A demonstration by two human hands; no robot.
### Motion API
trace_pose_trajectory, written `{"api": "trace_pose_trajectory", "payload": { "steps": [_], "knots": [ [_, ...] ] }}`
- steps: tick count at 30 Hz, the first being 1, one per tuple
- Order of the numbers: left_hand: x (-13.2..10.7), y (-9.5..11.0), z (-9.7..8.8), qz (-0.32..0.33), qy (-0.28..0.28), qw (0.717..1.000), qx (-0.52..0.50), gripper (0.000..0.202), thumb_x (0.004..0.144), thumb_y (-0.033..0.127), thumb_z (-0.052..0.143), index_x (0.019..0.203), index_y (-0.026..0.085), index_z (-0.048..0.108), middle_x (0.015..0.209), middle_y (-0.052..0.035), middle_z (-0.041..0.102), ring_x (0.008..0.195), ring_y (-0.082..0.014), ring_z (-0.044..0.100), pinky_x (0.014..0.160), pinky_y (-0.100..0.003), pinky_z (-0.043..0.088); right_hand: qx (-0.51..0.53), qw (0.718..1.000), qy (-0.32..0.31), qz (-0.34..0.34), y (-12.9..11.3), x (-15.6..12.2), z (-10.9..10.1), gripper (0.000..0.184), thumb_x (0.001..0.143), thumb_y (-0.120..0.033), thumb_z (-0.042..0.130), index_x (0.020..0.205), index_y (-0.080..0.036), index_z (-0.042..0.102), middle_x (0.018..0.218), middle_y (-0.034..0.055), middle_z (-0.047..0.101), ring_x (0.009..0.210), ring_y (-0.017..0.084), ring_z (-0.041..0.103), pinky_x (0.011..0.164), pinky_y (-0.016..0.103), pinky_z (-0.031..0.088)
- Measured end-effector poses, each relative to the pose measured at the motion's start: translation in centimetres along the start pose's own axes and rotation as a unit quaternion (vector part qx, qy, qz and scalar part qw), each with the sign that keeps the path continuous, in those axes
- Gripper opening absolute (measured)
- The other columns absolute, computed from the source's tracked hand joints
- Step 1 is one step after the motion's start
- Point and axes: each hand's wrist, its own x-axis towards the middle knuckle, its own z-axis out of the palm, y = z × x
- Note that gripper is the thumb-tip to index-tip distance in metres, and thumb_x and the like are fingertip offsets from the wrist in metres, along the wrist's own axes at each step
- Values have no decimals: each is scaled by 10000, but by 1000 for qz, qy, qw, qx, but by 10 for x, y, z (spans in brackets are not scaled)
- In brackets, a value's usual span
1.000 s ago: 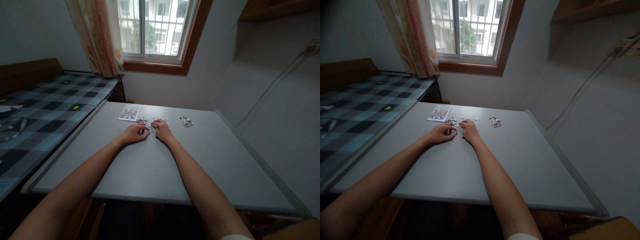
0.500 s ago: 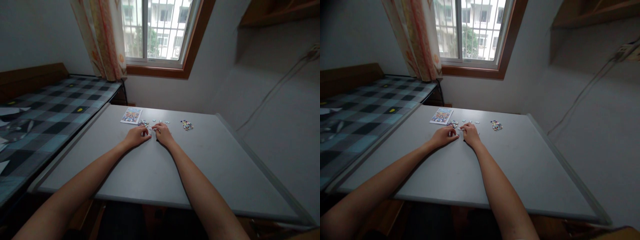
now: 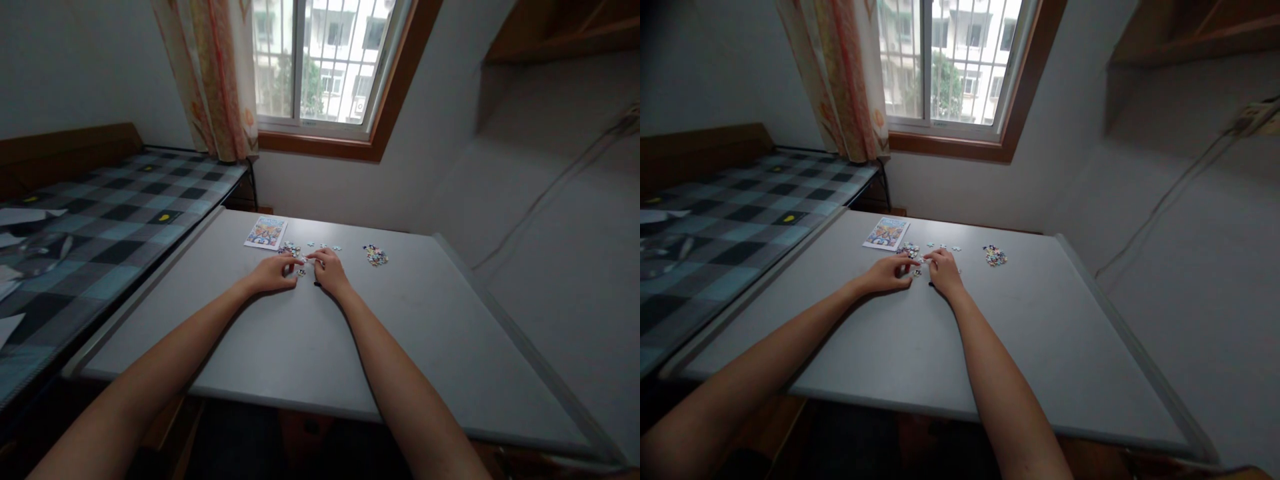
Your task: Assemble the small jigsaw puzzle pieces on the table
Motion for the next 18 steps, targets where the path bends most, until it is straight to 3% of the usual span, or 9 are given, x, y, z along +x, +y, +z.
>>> {"api": "trace_pose_trajectory", "payload": {
  "steps": [13,18],
  "knots": [
    [-1,1,1,11,4,1000,10,438,756,414,642,1153,231,674,824,1,626,834,-173,622,831,-272,459,19,1000,2,3,-4,-2,-3,315,806,-46,481,903,-181,749,918,77,630,916,192,591,912,349,473],
    [-1,-1,3,3,13,1000,14,394,757,445,638,1076,218,678,832,6,616,729,-145,589,730,-248,451,28,999,-16,10,-11,3,-7,279,817,-46,505,885,-174,744,902,65,632,868,166,596,883,324,481]
  ]
}}
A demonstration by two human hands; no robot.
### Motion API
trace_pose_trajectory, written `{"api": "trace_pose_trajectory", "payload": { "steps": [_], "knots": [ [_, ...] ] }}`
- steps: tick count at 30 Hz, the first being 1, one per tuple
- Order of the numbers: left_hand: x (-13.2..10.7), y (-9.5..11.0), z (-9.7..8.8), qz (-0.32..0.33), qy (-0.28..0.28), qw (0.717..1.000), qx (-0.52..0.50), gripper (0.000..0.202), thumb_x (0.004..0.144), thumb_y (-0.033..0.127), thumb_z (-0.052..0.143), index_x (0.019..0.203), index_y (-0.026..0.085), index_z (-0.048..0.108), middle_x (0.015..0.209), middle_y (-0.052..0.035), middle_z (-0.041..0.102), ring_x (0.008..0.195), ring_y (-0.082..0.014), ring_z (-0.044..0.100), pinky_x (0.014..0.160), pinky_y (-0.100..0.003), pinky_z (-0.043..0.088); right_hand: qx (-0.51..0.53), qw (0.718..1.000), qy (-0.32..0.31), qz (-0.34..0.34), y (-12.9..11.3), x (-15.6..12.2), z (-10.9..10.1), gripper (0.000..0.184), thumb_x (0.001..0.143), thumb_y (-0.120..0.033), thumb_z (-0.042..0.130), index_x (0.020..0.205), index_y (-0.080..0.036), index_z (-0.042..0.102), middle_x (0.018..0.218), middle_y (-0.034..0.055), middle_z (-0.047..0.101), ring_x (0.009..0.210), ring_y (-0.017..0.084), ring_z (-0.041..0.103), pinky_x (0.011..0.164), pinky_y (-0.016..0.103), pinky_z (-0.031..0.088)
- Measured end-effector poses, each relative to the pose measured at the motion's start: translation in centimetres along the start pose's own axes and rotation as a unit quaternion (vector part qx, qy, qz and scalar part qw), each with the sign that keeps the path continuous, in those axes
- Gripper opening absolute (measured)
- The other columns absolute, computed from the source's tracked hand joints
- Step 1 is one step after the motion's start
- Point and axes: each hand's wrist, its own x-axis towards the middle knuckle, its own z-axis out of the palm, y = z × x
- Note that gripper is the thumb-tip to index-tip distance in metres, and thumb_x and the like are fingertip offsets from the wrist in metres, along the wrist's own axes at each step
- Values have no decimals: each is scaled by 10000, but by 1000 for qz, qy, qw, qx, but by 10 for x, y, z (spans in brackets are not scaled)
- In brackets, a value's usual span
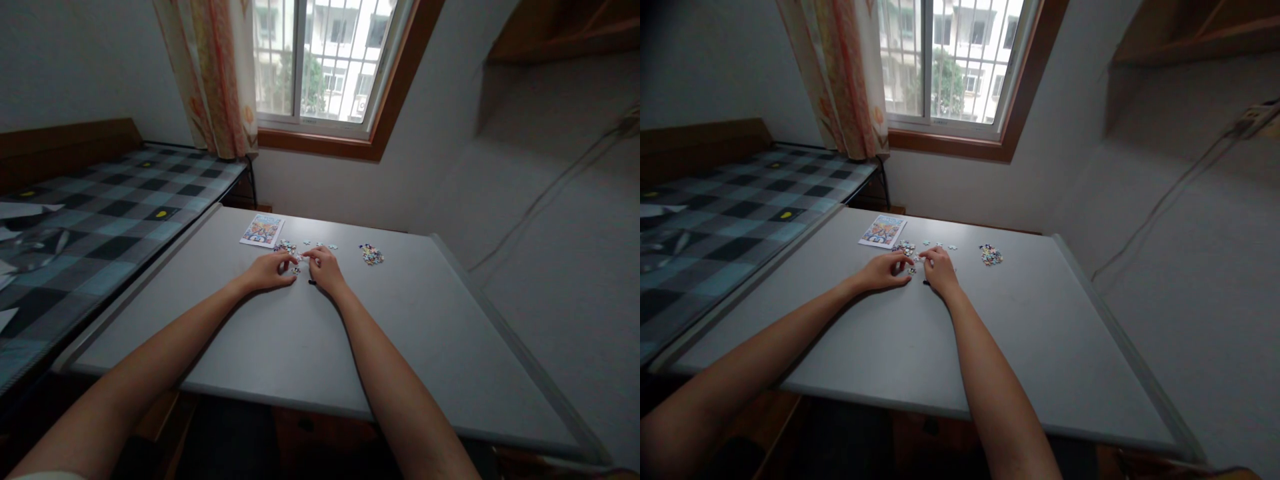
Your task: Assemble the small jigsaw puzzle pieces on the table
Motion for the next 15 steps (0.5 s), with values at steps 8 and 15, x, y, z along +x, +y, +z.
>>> {"api": "trace_pose_trajectory", "payload": {
  "steps": [8,15],
  "knots": [
    [2,-5,0,30,-4,1000,1,432,738,331,619,1154,225,668,828,2,614,813,-171,617,782,-259,465,-8,998,-51,-22,-7,-4,-20,243,848,-81,535,979,-163,722,885,45,619,748,119,575,783,273,482],
    [4,-7,2,17,-2,1000,-18,344,747,330,622,1064,229,708,838,4,601,712,-127,566,705,-232,440,-30,997,-41,-51,4,-35,-27,245,861,-84,512,980,-154,714,879,50,600,784,134,562,797,273,458]
  ]
}}
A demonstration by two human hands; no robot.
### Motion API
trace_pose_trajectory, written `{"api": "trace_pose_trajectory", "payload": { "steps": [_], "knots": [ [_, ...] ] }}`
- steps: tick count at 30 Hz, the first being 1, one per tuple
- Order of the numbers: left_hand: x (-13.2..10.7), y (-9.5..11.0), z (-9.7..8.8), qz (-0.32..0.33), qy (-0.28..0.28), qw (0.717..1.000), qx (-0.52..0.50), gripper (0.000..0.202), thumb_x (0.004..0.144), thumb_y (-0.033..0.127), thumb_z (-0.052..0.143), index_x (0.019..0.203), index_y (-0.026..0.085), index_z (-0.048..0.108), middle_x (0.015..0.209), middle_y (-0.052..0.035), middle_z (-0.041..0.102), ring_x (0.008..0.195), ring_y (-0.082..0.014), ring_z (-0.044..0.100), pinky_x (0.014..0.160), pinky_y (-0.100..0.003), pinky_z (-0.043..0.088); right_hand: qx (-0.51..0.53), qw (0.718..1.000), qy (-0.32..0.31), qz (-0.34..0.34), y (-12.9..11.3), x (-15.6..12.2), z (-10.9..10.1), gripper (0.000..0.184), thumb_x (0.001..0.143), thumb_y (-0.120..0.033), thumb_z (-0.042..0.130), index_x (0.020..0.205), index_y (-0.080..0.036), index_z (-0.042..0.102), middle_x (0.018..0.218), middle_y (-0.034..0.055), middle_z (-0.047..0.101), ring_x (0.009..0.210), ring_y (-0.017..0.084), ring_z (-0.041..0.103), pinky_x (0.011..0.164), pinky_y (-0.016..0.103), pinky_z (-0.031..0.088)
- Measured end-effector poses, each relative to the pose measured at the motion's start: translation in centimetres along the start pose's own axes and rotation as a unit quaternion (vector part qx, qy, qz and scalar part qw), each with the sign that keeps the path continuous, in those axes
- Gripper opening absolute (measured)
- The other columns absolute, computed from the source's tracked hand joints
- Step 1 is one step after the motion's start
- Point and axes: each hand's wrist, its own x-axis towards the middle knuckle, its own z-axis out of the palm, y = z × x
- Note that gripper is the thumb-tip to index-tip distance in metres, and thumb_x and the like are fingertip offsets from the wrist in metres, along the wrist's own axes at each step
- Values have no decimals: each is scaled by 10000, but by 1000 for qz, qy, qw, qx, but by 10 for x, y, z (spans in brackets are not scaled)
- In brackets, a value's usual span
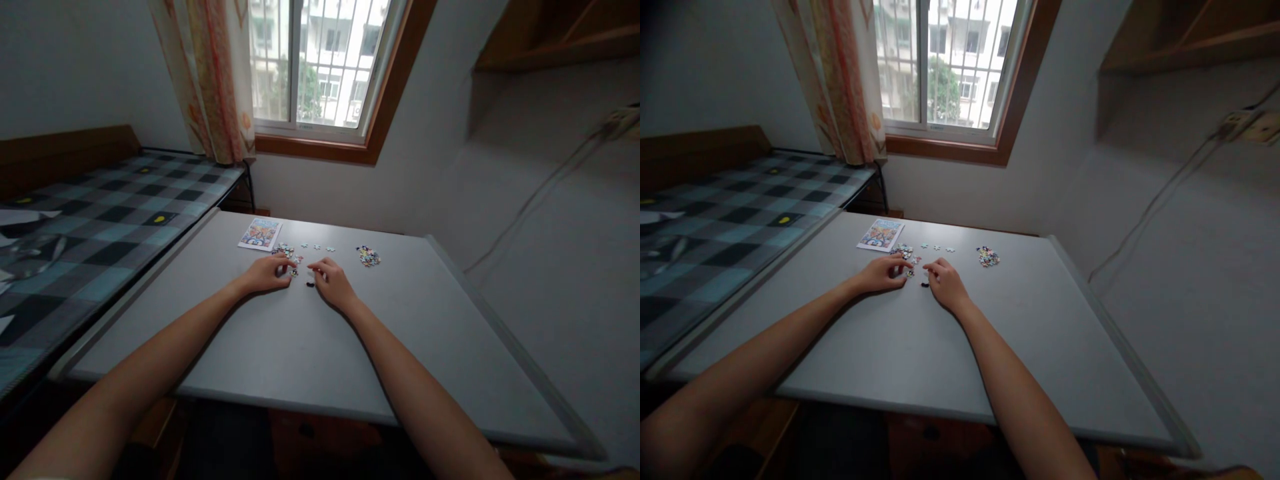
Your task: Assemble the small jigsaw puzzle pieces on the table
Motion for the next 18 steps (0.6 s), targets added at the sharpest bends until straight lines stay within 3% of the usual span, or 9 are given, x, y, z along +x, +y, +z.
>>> {"api": "trace_pose_trajectory", "payload": {
  "steps": [5,18],
  "knots": [
    [0,5,-3,-11,-4,1000,-21,245,778,328,612,961,216,731,823,3,583,618,-98,498,636,-224,411,16,1000,1,6,-2,1,3,254,853,-71,509,980,-154,712,844,35,579,706,117,526,741,258,441],
    [-1,2,2,-11,13,1000,-10,202,823,364,614,930,223,713,808,10,573,658,-108,526,654,-228,404,36,999,10,24,1,-1,-2,244,855,-87,501,950,-159,713,830,34,580,675,112,512,706,258,438]
  ]
}}
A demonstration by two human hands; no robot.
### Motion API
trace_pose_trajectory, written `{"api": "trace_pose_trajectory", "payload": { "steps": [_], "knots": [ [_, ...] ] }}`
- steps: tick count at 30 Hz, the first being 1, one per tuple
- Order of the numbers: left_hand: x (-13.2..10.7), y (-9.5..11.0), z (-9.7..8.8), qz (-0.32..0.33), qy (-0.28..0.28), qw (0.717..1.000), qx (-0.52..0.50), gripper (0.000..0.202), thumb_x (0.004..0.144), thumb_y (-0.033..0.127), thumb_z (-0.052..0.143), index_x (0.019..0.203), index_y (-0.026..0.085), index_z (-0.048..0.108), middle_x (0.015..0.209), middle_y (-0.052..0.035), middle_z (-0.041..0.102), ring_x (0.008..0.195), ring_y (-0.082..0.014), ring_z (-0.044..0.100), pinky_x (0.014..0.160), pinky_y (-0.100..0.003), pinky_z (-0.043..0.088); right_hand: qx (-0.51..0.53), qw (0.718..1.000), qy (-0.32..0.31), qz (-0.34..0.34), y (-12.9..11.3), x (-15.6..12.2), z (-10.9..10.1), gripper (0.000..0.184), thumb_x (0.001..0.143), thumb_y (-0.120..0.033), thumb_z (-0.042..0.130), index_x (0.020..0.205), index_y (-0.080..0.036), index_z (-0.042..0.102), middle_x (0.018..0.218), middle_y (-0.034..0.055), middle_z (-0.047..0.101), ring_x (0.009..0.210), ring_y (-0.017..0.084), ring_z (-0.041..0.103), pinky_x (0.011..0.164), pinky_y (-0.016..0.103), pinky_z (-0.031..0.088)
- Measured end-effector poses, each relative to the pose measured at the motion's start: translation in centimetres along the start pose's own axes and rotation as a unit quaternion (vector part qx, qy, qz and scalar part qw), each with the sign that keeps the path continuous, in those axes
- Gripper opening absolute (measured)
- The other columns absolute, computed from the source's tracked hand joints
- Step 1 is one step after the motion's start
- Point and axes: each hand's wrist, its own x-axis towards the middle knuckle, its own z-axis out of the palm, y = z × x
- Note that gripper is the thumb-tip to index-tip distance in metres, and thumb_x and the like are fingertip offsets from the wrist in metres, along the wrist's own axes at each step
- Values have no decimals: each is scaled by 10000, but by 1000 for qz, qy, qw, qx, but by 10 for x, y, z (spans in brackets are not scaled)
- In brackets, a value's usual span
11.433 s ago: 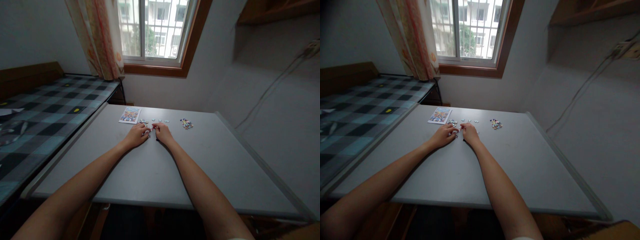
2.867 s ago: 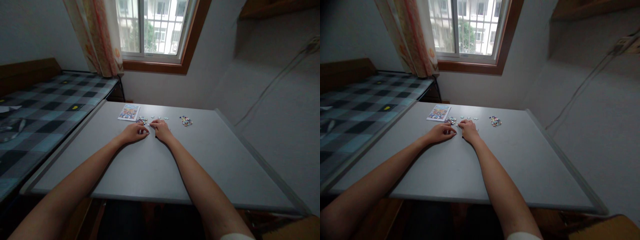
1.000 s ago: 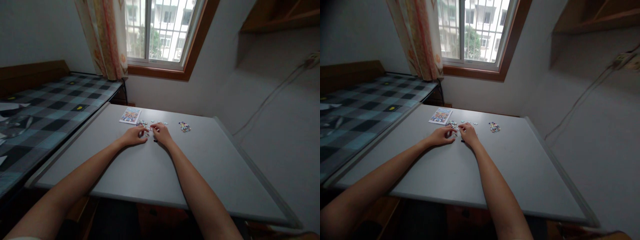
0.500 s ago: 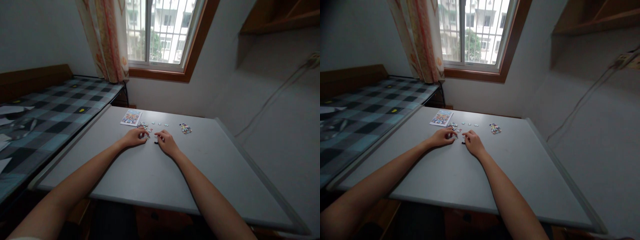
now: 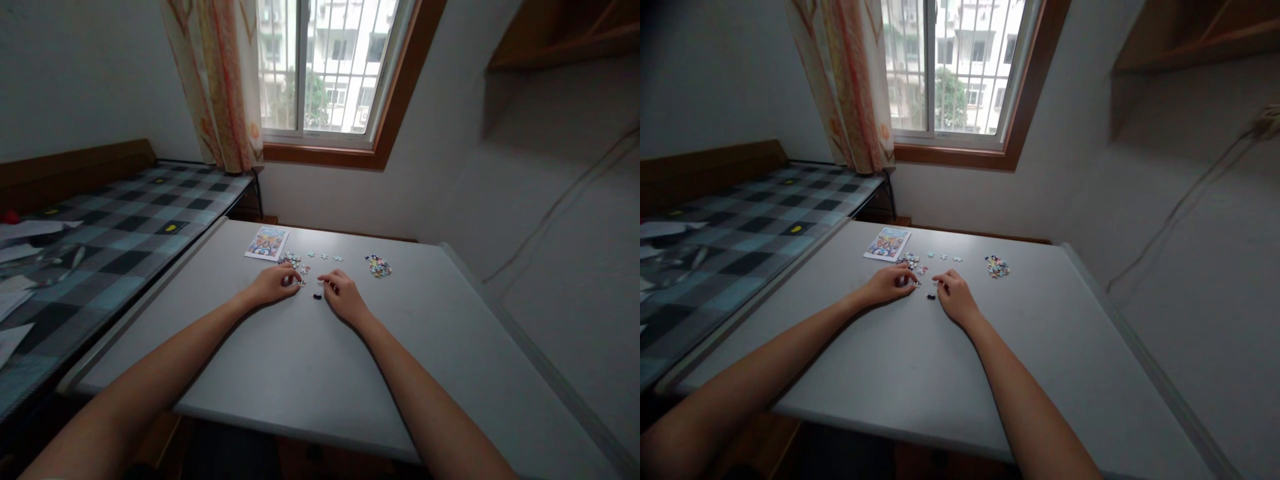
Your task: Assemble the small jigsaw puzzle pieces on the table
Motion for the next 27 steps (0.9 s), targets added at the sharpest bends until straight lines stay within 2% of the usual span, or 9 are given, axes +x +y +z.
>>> {"api": "trace_pose_trajectory", "payload": {
  "steps": [10,27],
  "knots": [
    [-2,8,-2,-3,-2,1000,16,193,828,296,576,950,217,702,835,7,583,641,-101,511,644,-225,398,6,1000,1,3,-2,-3,1,231,862,-99,500,934,-151,713,826,35,578,683,113,508,702,258,432],
    [-2,5,-3,-19,-1,1000,-4,189,846,340,581,907,197,689,798,6,567,615,-103,495,614,-233,377,10,1000,19,20,-5,-4,0,226,841,-93,516,907,-154,723,814,29,575,672,106,517,704,253,439]
  ]
}}
